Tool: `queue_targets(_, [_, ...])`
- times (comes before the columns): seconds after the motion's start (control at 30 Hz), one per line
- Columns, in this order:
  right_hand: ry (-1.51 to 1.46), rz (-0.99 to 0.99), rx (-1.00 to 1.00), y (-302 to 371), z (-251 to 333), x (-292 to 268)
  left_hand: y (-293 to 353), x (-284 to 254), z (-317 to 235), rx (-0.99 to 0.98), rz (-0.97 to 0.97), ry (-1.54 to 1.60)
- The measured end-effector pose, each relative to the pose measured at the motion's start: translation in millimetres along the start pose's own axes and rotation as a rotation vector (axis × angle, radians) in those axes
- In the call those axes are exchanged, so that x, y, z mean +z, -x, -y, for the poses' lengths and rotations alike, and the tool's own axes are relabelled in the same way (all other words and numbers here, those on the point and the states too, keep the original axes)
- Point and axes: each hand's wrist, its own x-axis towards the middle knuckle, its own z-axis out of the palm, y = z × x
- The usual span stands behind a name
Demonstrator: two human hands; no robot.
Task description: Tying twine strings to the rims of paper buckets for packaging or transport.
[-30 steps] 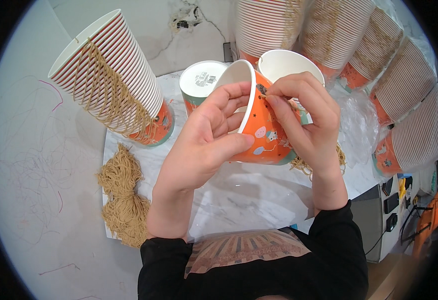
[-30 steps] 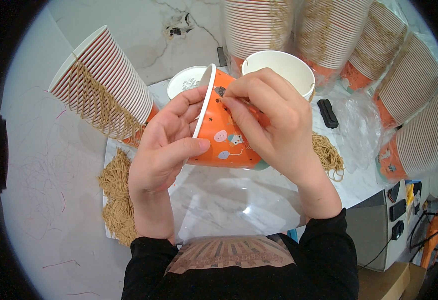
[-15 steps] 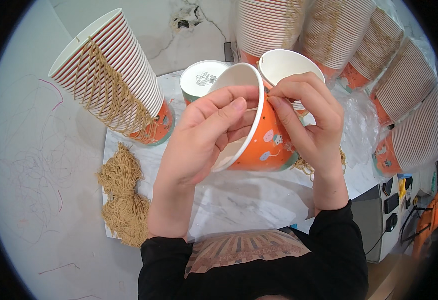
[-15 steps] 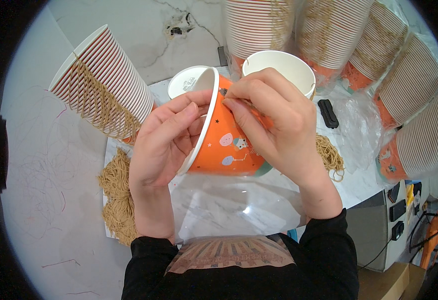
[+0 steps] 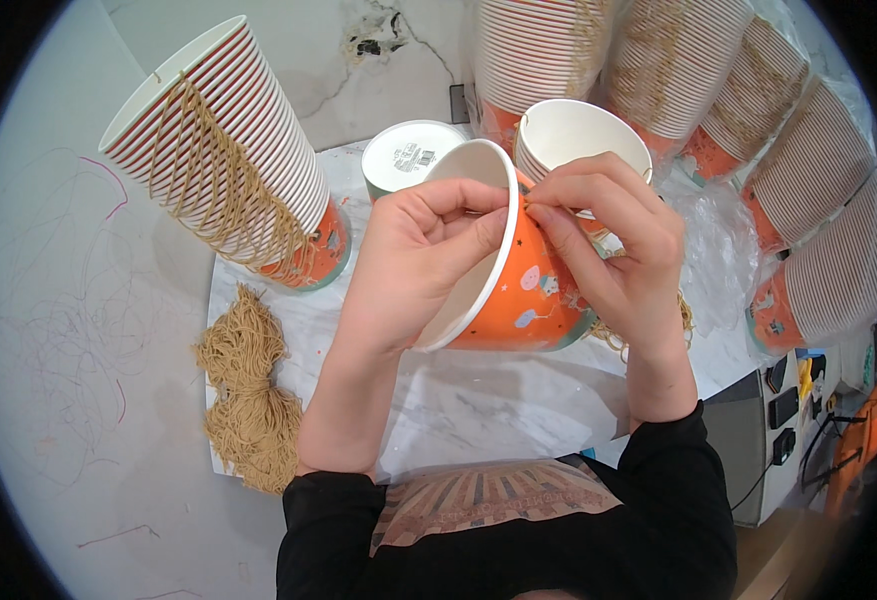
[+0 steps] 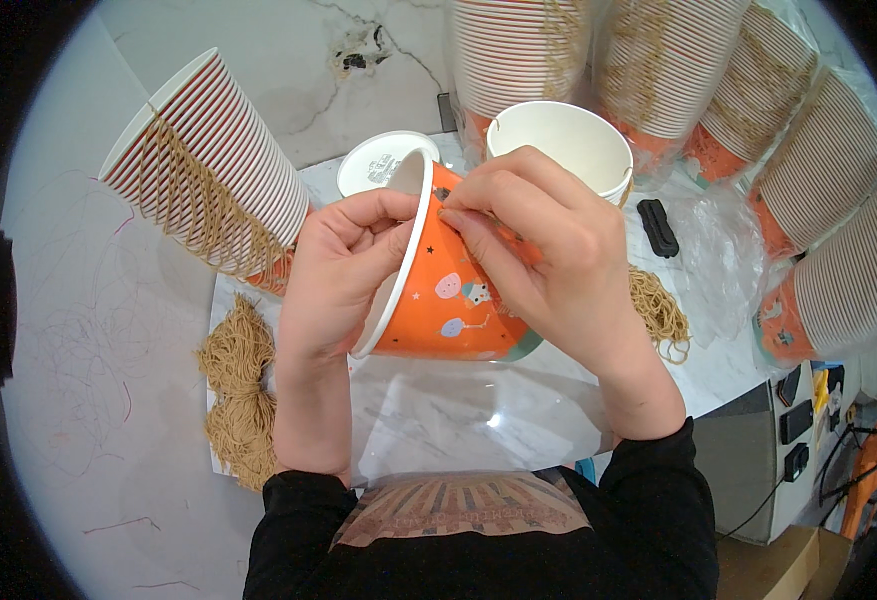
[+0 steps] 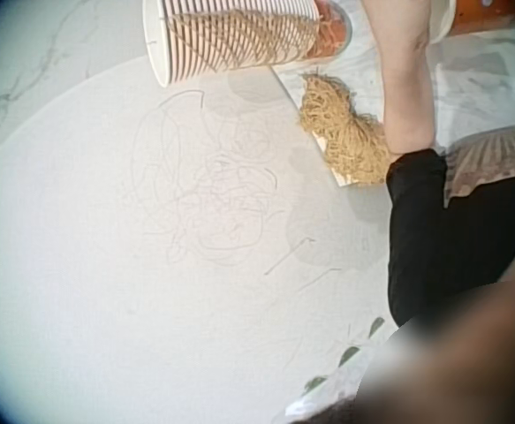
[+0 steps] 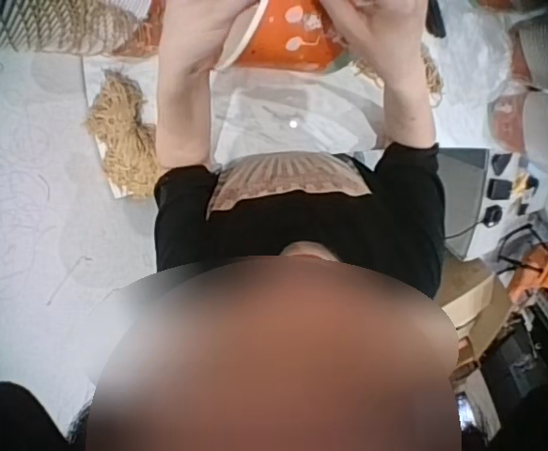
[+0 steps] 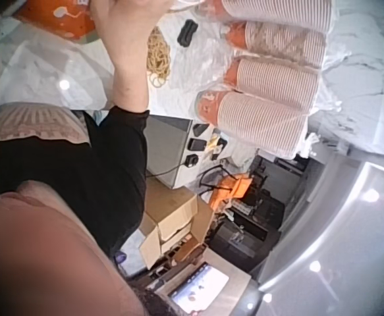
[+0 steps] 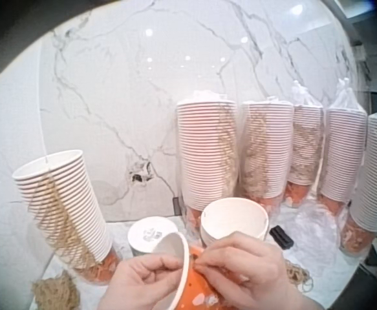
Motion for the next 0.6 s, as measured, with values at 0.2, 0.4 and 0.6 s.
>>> queue_targets(0.2, [-0.068, 0.101, 0.066, 3, -4, 4, 0, 3, 6, 0.12, -0.15, -0.399])
queue_targets(0.4, [-0.111, 0.301, 0.143, 6, -14, 6, 5, 12, 3, 0.26, -0.32, -1.051])
queue_targets(0.6, [-0.027, 0.37, 0.126, 6, -20, 5, 2, 4, 0, 0.571, -0.225, -1.304])
